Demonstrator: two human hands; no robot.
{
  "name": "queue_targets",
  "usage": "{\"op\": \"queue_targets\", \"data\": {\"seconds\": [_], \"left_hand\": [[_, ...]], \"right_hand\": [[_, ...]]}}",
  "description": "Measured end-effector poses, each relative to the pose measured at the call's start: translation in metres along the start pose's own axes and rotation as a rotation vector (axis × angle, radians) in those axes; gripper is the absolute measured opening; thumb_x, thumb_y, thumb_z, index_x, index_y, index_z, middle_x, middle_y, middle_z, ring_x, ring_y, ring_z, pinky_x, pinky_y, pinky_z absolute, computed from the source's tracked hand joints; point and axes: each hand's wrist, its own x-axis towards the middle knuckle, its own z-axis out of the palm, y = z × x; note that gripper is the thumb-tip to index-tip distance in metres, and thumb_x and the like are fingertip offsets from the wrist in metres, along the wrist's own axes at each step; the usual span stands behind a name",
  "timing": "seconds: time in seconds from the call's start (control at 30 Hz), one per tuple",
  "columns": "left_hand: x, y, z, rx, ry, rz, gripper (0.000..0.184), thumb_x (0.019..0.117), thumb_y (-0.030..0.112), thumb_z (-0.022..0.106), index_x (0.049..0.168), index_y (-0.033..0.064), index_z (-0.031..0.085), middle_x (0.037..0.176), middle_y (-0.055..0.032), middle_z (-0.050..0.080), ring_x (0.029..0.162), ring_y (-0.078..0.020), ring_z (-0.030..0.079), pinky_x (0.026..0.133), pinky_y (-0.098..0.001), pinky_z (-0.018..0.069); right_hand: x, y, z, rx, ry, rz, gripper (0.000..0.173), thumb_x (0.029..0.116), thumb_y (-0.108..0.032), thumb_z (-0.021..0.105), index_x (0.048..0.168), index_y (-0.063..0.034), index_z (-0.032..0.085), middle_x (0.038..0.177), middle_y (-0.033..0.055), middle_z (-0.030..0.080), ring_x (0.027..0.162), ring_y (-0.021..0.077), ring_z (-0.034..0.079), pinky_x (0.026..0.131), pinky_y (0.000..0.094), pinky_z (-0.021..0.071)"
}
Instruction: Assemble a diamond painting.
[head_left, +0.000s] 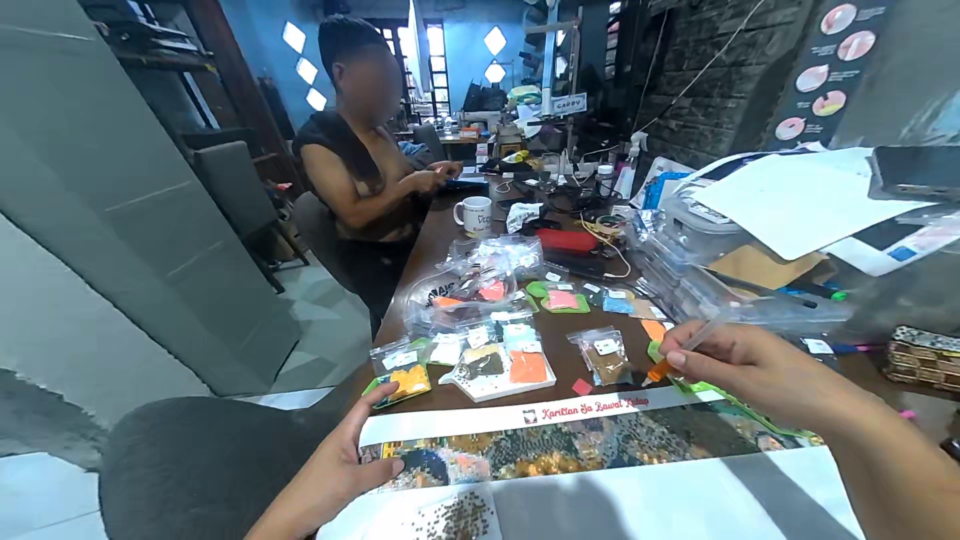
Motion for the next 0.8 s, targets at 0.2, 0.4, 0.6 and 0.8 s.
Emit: {"op": "queue_targets", "data": {"seconds": [0.2, 0.4, 0.6, 0.8], "left_hand": [[0.0005, -0.0005, 0.0014, -0.025, 0.000, 0.006, 0.098, 0.0651, 0.000, 0.078, 0.152, 0.0130, 0.036, 0.138, -0.0031, 0.062, 0.109, -0.0142, 0.070, 0.087, -0.0312, 0.0627], [-0.0005, 0.0017, 0.0028, -0.054, -0.002, 0.004, 0.098, 0.0653, -0.003, 0.077, 0.153, 0.0135, 0.035, 0.136, -0.0028, 0.063, 0.109, -0.0148, 0.071, 0.087, -0.0312, 0.0629], [-0.0006, 0.0030, 0.0032, -0.054, -0.003, -0.010, 0.098, 0.0654, -0.004, 0.075, 0.153, 0.0134, 0.035, 0.134, -0.0036, 0.064, 0.106, -0.0152, 0.072, 0.085, -0.0313, 0.0634], [-0.0007, 0.0017, 0.0027, -0.069, -0.006, -0.003, 0.098, 0.0658, -0.001, 0.077, 0.153, 0.0142, 0.034, 0.133, -0.0034, 0.065, 0.106, -0.0158, 0.072, 0.086, -0.0315, 0.0636]], "right_hand": [[-0.0010, 0.0014, -0.0028, -0.006, -0.016, -0.011, 0.009, 0.0975, -0.012, 0.064, 0.094, -0.0157, 0.072, 0.076, -0.0033, 0.068, 0.066, 0.0081, 0.063, 0.061, 0.0246, 0.0529], [-0.0013, 0.0021, -0.0040, 0.000, -0.014, -0.037, 0.010, 0.0970, -0.014, 0.064, 0.093, -0.0158, 0.072, 0.076, -0.0030, 0.068, 0.066, 0.0083, 0.063, 0.061, 0.0242, 0.0523], [-0.0019, 0.0002, -0.0041, -0.032, -0.020, -0.056, 0.009, 0.0977, -0.015, 0.064, 0.094, -0.0169, 0.073, 0.076, -0.0044, 0.069, 0.067, 0.0071, 0.064, 0.061, 0.0234, 0.0535], [-0.0021, 0.0000, -0.0036, -0.027, -0.018, -0.048, 0.008, 0.0972, -0.015, 0.064, 0.094, -0.0162, 0.072, 0.075, -0.0040, 0.068, 0.066, 0.0073, 0.063, 0.060, 0.0234, 0.0525]]}}
